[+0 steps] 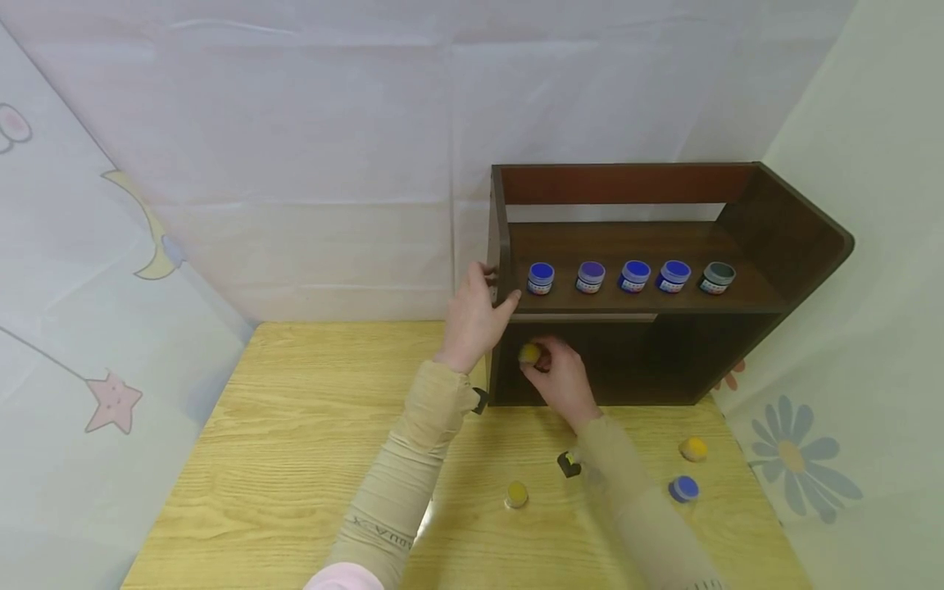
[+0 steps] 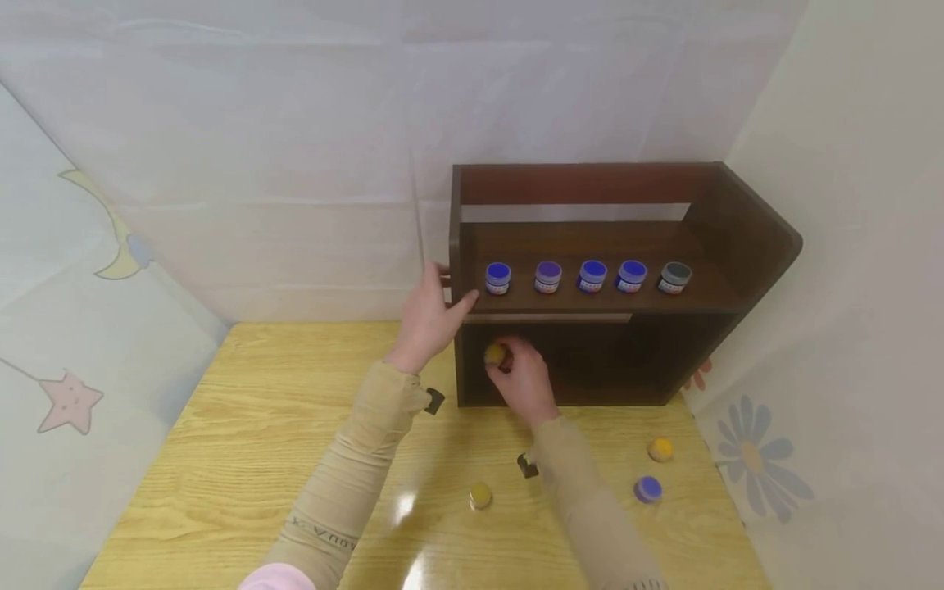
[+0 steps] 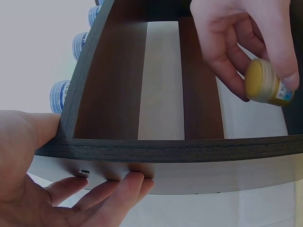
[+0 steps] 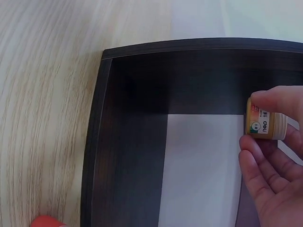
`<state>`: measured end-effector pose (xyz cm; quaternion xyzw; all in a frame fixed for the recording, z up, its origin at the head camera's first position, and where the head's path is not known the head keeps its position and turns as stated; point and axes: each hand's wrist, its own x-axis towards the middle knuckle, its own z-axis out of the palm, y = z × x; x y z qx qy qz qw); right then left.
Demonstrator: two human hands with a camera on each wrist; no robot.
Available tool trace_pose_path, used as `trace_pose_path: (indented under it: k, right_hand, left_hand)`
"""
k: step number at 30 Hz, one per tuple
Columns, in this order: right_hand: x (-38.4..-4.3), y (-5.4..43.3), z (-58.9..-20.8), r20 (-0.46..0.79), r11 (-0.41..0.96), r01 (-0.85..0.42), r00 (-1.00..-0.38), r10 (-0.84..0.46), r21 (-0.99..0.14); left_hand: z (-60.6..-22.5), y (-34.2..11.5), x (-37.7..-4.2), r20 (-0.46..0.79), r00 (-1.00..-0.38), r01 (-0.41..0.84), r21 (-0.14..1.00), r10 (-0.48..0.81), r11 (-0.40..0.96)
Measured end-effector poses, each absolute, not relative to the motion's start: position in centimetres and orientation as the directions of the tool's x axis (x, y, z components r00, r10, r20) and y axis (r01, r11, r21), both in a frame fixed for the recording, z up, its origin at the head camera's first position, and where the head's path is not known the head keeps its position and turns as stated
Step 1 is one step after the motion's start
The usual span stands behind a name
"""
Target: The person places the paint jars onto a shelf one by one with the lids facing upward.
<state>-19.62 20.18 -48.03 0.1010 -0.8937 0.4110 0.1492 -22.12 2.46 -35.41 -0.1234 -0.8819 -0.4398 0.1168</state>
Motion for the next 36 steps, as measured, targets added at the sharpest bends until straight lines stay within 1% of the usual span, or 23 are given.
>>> trace_pose_path:
  k: [16,21,26,32,36]
  right_hand:
    - [-20.8,19.7,-49.8,0.245,0.69,-0.228,-0.966,-0.075,-0.687]
    - [-21.2,19.6,-50.6,0.247,0.697,-0.227,-0.966,-0.073,-0.681]
    - [-21.4,19.5,-51.6,0.224,0.687,-0.205,-0.973,-0.062,-0.698]
    - [-21.1,19.3,-52.3,0.212,0.664,-0.193,-0.976,-0.054,-0.723]
    - [-20.9,19.1,-52.9,0.218,0.671,-0.194,-0.975,-0.049,-0.716]
  left_hand:
    - [-35.4,2.5,-22.3,0.302,-0.947,0.308,0.747,0.112,0.589]
    - [-35.4,2.5,-22.2,0.301,-0.947,0.307,0.746,0.111,0.591]
    - [-35.4,2.5,-22.2,0.299,-0.948,0.302,0.737,0.11,0.604]
    - [-35.4,2.6,-22.2,0.295,-0.95,0.298,0.743,0.106,0.6]
    - [-35.4,2.5,-22.2,0.3,-0.948,0.301,0.739,0.105,0.602]
